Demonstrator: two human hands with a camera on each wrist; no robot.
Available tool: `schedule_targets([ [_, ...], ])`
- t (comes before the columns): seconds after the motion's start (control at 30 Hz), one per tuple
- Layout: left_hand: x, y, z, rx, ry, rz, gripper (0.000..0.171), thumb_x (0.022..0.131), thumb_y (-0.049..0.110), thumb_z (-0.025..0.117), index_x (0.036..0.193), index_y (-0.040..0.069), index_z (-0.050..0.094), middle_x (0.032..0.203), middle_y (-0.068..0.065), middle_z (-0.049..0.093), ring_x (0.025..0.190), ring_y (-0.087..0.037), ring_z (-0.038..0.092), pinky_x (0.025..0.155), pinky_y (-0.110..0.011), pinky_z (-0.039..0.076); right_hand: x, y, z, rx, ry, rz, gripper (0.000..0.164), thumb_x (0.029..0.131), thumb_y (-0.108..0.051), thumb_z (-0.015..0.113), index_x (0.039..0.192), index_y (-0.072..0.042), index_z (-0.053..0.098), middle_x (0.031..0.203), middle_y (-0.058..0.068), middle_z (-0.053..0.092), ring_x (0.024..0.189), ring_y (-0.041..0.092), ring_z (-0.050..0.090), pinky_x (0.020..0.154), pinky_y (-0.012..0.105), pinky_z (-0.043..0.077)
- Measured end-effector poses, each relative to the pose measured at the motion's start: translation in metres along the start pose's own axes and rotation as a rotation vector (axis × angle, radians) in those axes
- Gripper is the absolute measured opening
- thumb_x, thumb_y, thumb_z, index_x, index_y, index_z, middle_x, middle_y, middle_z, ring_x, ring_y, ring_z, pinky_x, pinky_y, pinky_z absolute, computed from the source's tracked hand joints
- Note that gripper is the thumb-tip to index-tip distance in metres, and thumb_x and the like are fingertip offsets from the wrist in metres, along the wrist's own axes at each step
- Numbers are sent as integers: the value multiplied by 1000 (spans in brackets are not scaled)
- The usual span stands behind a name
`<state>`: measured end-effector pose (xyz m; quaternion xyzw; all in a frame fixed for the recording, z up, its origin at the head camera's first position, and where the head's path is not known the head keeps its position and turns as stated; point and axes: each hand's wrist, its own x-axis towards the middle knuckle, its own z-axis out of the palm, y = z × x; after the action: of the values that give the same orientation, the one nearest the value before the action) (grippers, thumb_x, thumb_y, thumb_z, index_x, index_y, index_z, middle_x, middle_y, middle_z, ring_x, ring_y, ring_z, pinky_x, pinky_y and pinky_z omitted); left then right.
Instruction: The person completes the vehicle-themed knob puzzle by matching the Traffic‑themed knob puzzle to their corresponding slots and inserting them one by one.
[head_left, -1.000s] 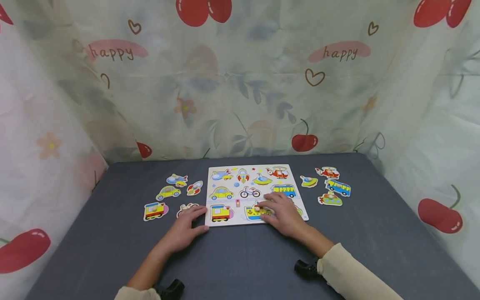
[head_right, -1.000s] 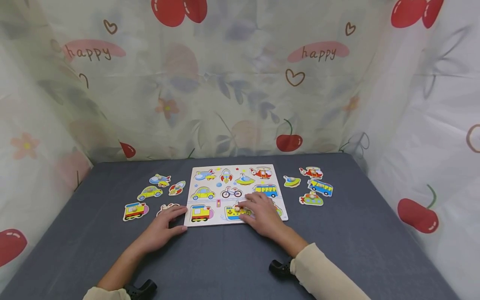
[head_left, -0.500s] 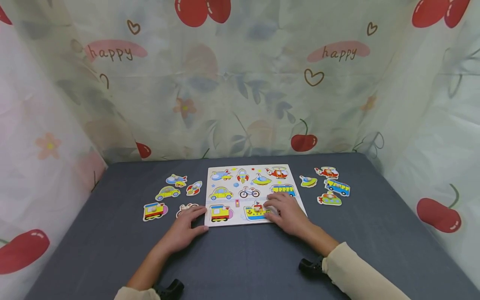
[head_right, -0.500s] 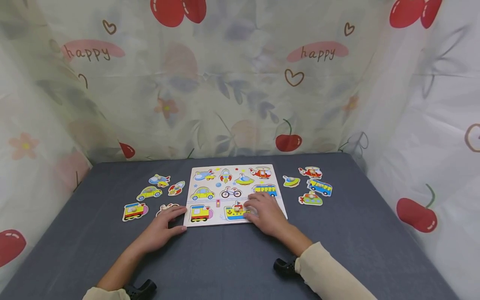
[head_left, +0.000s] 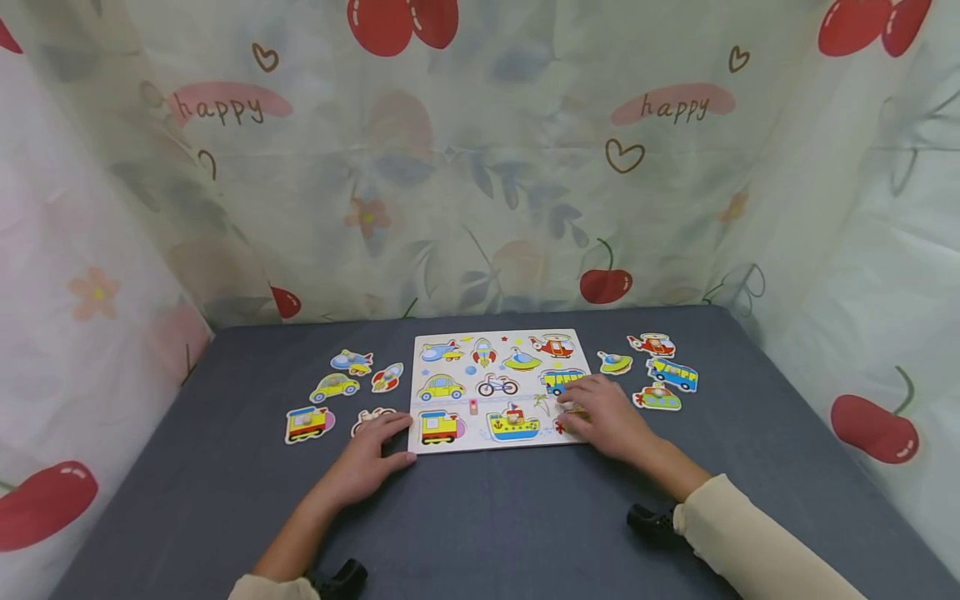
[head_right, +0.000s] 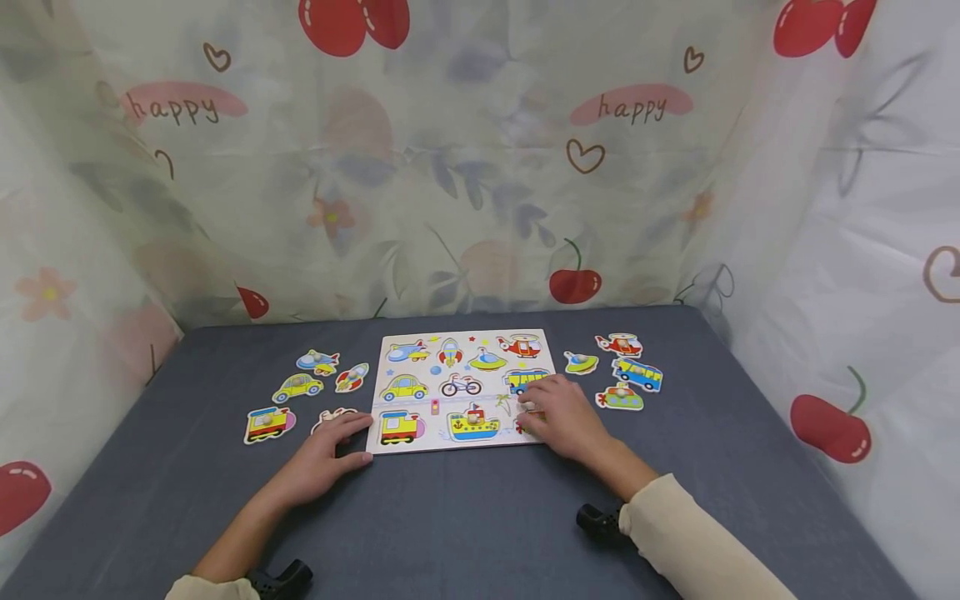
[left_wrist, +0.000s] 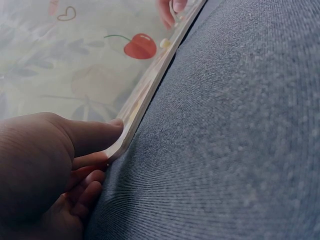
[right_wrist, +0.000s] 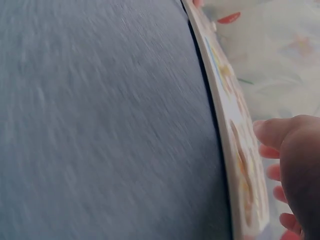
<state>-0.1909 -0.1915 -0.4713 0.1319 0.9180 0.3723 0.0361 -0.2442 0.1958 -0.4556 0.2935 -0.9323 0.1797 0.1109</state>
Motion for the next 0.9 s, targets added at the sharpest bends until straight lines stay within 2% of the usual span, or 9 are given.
schedule_targets([
  [0.17, 0, 0, 0, -2, 3, 10, 54, 89, 24, 72, 138, 8, 55, 140, -10, 50, 133, -34, 37, 109, -56, 28, 0, 13, -13, -34, 8, 27, 30, 87, -24, 74, 112, -8, 71, 118, 10, 65, 115, 32, 53, 97, 58, 38],
  [0.37, 0, 0, -1, -4, 6, 15, 54, 89, 24, 72, 137, 7, 55, 140, -11, 50, 133, -35, 38, 108, -56, 28, 5, 28, -21, -63, 4, 106, 35, 87, -25, 74, 116, -7, 69, 122, 13, 63, 119, 34, 50, 100, 58, 36],
  [0.9, -1, 2, 0, -6, 5, 3, 55, 89, 24, 72, 138, 7, 54, 141, -12, 49, 134, -35, 37, 109, -56, 28, 17, 61, -12, -42, -28, 315, 48, 90, -25, 71, 132, -7, 58, 135, 18, 53, 128, 39, 42, 106, 59, 30],
])
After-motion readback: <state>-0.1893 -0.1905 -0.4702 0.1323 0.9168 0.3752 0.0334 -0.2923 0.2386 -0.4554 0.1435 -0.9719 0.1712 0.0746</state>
